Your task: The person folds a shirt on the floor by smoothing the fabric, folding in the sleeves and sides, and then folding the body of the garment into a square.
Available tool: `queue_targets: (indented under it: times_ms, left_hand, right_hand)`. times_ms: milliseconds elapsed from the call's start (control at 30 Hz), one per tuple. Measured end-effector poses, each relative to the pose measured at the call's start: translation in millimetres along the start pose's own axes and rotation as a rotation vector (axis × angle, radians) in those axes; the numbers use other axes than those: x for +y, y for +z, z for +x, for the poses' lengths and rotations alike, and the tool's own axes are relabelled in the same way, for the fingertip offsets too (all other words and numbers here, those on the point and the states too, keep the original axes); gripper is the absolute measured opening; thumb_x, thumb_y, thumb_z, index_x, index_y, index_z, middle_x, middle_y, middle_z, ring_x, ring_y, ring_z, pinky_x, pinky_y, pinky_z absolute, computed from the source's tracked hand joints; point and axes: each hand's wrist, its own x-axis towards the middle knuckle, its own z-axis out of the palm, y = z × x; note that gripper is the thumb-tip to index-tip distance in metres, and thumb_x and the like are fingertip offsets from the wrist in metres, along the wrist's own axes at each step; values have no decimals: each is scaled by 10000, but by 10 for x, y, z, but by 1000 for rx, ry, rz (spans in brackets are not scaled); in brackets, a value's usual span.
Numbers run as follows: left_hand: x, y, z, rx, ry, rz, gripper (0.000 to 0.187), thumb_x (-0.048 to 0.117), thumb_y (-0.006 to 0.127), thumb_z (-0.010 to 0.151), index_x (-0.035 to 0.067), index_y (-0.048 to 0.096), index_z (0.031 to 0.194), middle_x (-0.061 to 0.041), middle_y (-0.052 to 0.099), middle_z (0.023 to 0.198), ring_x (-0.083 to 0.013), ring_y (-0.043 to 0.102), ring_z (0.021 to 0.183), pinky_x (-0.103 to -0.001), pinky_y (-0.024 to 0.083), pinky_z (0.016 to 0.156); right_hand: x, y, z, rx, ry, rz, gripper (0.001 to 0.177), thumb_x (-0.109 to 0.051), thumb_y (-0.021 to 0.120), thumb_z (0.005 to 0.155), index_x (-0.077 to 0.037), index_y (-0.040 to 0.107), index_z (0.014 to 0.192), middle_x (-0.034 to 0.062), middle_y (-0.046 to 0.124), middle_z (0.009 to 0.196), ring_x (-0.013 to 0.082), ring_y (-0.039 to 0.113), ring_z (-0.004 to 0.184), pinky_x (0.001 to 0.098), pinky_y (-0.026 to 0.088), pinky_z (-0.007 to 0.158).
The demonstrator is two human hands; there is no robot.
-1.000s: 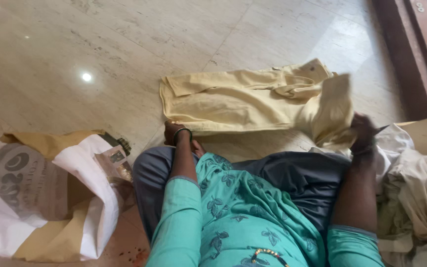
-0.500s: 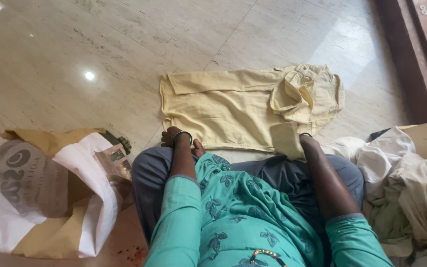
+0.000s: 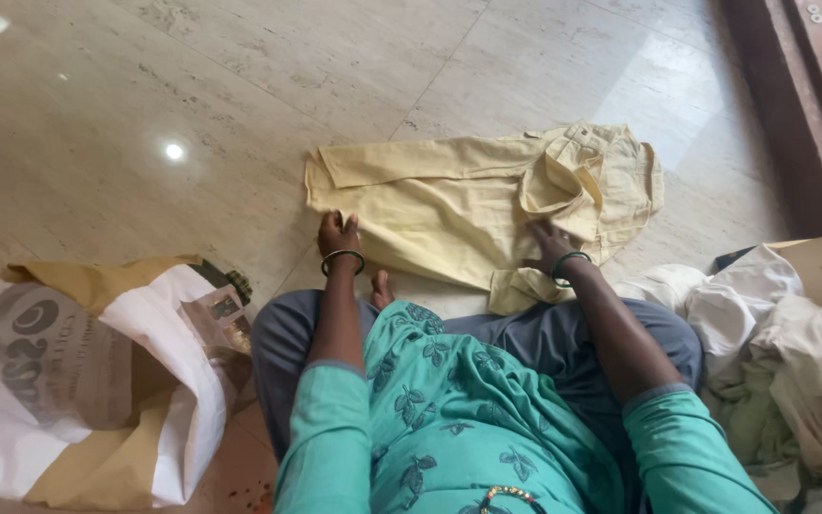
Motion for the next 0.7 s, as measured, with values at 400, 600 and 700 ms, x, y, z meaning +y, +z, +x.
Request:
queue_targets:
  times_ms: [400, 600, 700]
  left_hand:
    - [-4, -128, -163, -289, -682, 1145, 441, 395, 774, 924, 128, 633, 1245, -93, 665, 1189, -247, 605, 1054, -498, 477, 933]
    - [118, -176, -63, -133, -636, 1140, 486, 407, 753, 929, 134, 604, 1302, -99, 631, 1265, -273, 579, 1132, -543, 442, 972]
    - [122, -193, -45, -120, -650, 1147, 509, 412, 742, 931, 137, 590, 1330, -102, 614, 1303, -286, 566, 1171, -566, 425, 992]
  right_hand:
    - [129, -162, -109, -361, 593, -278, 1061, -315, 883, 784, -336, 211, 1606, 97, 169, 1696, 401, 204, 1547, 918, 257, 951]
    - [-3, -330, -265, -161, 510, -173, 692, -248, 743, 874, -221, 565, 1543, 130, 539, 1614, 380, 507, 1484, 733, 378, 1158]
    - [-44, -181, -225, 27, 237, 17, 792, -251, 776, 820, -237, 474, 1551, 166, 476, 1573, 402, 480, 1421, 541, 451, 1164]
